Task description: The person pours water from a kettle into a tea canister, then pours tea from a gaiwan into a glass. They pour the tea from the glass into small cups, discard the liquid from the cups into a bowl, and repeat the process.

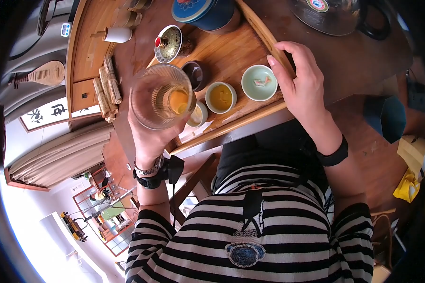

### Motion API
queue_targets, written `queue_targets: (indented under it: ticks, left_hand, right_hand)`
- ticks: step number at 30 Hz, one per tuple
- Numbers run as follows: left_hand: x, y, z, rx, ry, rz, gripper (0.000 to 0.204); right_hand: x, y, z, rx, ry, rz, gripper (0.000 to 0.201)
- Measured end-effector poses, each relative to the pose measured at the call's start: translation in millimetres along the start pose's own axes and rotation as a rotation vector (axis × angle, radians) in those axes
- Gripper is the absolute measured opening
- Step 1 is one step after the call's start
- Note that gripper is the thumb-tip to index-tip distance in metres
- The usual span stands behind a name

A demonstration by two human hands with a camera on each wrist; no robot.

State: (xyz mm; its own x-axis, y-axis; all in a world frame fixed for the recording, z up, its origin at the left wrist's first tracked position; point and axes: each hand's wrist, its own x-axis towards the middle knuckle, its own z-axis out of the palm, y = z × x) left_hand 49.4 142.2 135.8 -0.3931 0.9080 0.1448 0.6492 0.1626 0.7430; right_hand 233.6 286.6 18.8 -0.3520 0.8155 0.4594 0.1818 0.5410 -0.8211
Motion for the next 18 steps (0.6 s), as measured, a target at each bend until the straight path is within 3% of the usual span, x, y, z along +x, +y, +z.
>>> queue_targets:
  ticks: [2,9,11,18]
  left_hand:
    - [0.9,7.1,3.9,0.091,-0.056,-0.066,0.071]
    - [10.8,12.7,23.5,0.212,-0.103,-0.063,0.069]
    - [13.8,8.1,29.6,0.293,-0.100,0.107,0.067]
    - [23.4,10.8,41.2,0.497,-0.144,0.259,0.069]
  right_hand:
    - [-0.3,-0.5,-0.4,0.004,0.009,-0.001,0.022]
    - [-1.0,0.3,-0.1,0.027,0.008,0.021,0.022]
    - [-1.1,-0.1,0.1,0.031,0.010,0.027,0.022]
    - [-2.1,-0.1,1.1,0.057,0.012,0.069,0.022]
